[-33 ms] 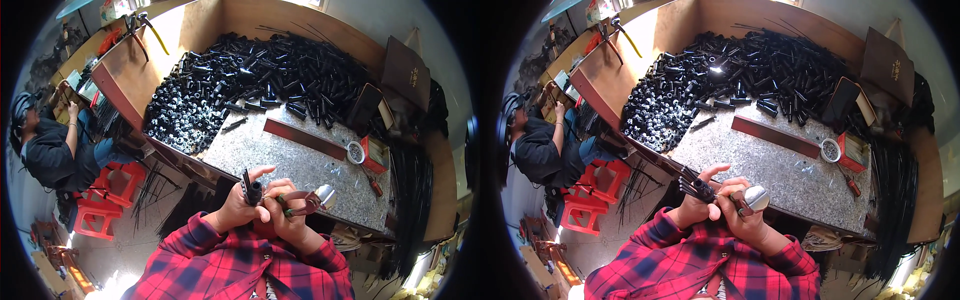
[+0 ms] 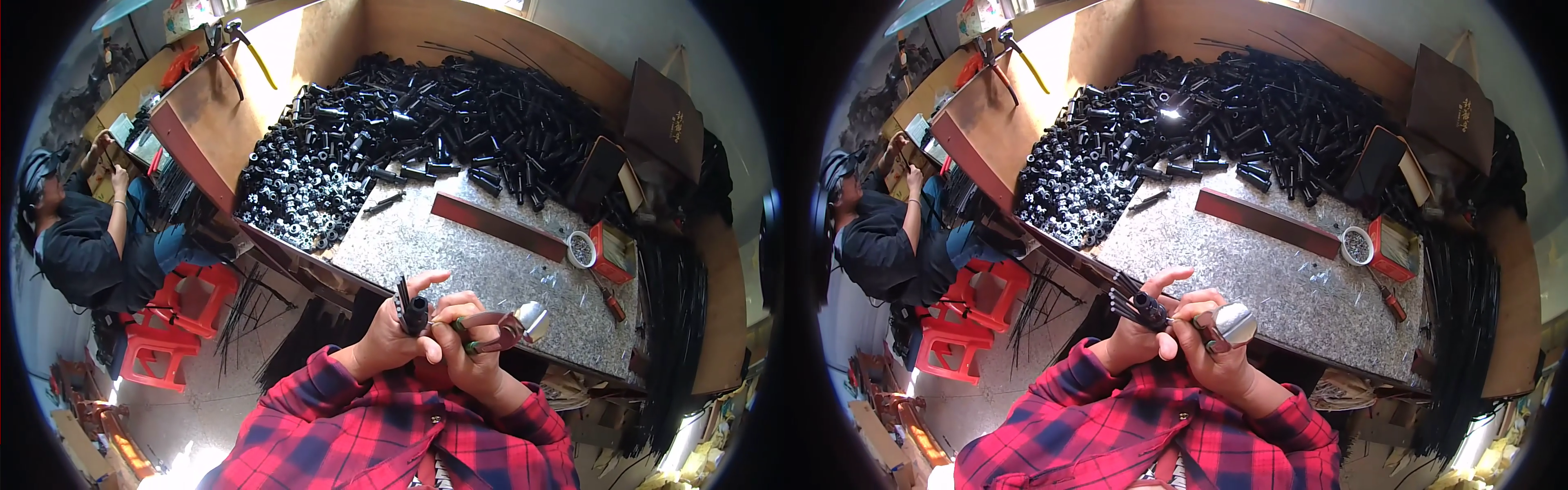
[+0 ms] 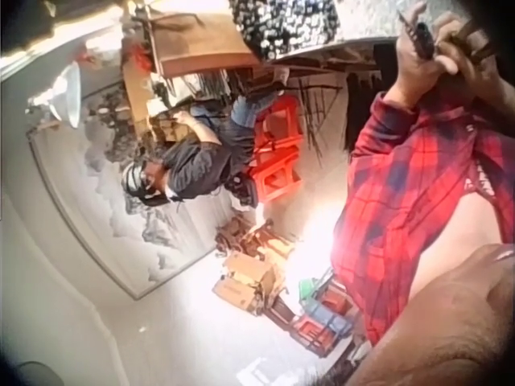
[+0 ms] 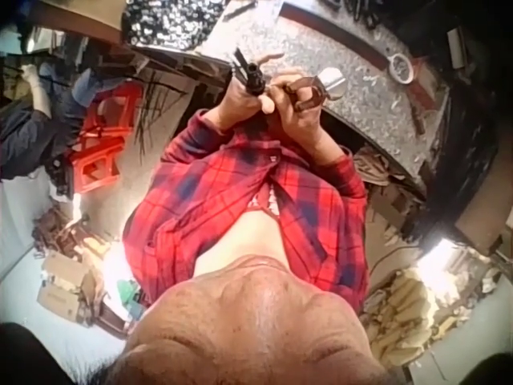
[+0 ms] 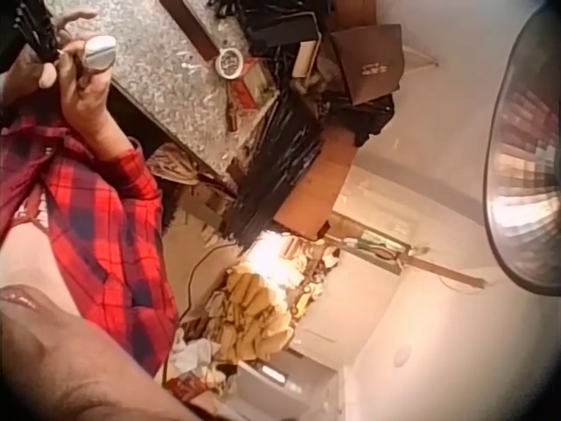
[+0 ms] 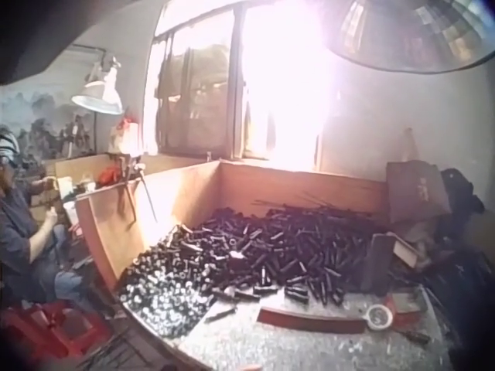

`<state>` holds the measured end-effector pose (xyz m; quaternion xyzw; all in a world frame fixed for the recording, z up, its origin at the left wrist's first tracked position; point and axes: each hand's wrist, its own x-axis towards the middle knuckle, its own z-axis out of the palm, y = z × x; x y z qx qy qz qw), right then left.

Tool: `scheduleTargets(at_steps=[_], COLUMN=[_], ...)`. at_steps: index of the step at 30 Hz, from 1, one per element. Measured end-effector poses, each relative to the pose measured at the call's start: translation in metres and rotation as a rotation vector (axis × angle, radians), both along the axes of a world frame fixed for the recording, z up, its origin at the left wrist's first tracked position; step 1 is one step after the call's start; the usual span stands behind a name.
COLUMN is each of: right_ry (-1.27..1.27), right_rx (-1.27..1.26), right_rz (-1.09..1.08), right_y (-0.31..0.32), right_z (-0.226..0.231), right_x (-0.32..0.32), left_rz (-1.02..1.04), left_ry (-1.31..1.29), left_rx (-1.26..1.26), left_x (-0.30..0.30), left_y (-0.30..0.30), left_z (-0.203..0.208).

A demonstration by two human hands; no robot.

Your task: Bundling thin black cables and attaching components or connectors at a manual assembly station.

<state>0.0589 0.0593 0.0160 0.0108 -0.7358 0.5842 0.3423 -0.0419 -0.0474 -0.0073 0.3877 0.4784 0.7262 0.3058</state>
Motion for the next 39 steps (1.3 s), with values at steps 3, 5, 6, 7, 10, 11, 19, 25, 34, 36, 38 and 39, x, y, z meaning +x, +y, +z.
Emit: scheduleTargets(at_steps=[3,5,6,7,10,11,19,25,34,36,38,39], right_ry=[0.002,0.000,-0.002,-0.003,-0.012,-0.015,-0.002,0.028,0.023,0.020,0.024,0.029], right_rx=[0.036,0.049,0.063,0.062,0.077,0.088,0.192,0.189,0.213,0.212,0.211,0.209], right_rz=[0.001,0.000,-0.002,-0.001,0.009,0.007,0.010,0.016,0.023,0.025,0.023,0.021], right_y=[0.001,0.001,0.001,0.002,0.003,0.003,0.005,0.006,0.005,0.004,0.003,0.003], right_z=[0.001,0.001,0.001,0.002,0.003,0.004,0.007,0.007,0.003,0.003,0.001,0.001], right_x=[0.000,0.000,-0.001,0.000,0.000,0.000,-0.004,-0.005,-0.006,-0.006,-0.007,-0.007], left_rz=[-0.003,0.001,0.002,0.001,0.007,0.013,0.007,0.021,0.029,0.018,0.042,0.043], left_ry=[-0.016,0.056,0.056,0.025,0.015,0.038,-0.016,0.005,-0.060,-0.083,-0.057,-0.057], left_rx=[-0.013,-0.054,-0.055,-0.048,-0.053,-0.062,-0.051,-0.048,-0.030,-0.042,-0.008,-0.009], left_x=[0.000,-0.002,-0.001,0.000,0.000,0.000,-0.001,-0.001,0.001,0.001,0.000,-0.002], left_y=[0.000,-0.002,-0.002,-0.001,-0.002,-0.002,-0.002,-0.001,-0.002,-0.003,-0.002,-0.003], left_z=[0.000,0.000,0.000,0.000,-0.001,-0.001,-0.004,-0.003,-0.008,-0.008,-0.010,-0.011])
